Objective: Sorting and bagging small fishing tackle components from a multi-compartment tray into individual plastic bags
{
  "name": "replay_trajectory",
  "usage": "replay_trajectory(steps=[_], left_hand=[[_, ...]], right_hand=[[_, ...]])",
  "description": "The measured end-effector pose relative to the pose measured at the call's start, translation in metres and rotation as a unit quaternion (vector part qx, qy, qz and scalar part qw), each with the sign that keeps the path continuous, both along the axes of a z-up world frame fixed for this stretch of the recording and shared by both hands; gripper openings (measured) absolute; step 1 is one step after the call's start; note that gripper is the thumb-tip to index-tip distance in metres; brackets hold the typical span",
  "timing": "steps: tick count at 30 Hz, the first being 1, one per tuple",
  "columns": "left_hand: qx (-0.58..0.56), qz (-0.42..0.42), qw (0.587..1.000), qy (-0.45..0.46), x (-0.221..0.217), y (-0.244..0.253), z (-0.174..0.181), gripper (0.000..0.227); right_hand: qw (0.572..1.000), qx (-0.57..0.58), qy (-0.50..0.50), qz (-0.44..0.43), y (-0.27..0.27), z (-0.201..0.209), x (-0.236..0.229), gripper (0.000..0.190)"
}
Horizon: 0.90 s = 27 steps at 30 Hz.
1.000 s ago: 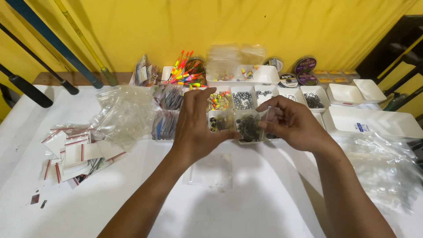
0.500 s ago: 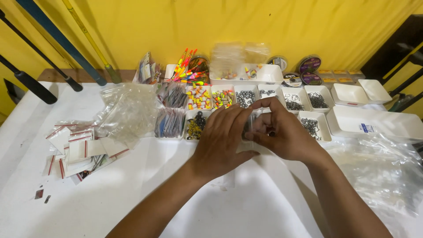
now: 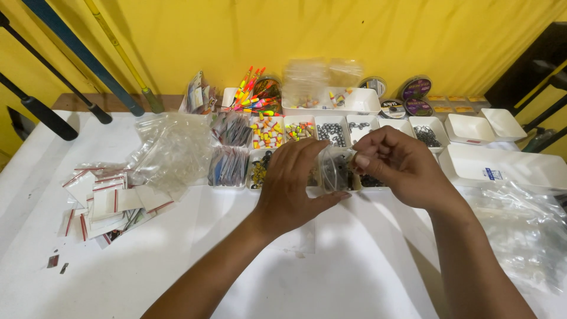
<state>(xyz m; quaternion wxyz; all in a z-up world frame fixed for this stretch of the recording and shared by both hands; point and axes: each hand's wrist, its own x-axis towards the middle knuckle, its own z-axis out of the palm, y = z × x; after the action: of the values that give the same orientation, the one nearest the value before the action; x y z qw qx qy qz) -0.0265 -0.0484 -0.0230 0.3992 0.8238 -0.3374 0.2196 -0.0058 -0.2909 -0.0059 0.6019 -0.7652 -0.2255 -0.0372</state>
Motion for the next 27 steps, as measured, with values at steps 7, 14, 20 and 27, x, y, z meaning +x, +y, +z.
replay_trajectory(steps=[7,14,20,27], left_hand=[[-0.002,0.036,0.998,-0.06,0.005,-0.004,-0.016,0.076],[0.102,0.194,0.896,-0.386,0.011,-0.012,-0.038,0.061],[0.113,0.183,0.868,-0.447,0.013,-0.009,-0.046,0.033],[0.141,0.172,0.847,-0.483,0.017,0.0,-0.04,0.026]], right_hand=[[0.998,-0.046,-0.053,-0.002,0.015,0.015,-0.015,0.014],[0.998,-0.052,0.016,0.025,0.037,-0.008,-0.014,0.017],[0.994,0.025,0.029,0.1,0.035,-0.064,0.003,0.011],[0.994,0.057,0.065,0.069,0.041,-0.066,0.001,0.015]])
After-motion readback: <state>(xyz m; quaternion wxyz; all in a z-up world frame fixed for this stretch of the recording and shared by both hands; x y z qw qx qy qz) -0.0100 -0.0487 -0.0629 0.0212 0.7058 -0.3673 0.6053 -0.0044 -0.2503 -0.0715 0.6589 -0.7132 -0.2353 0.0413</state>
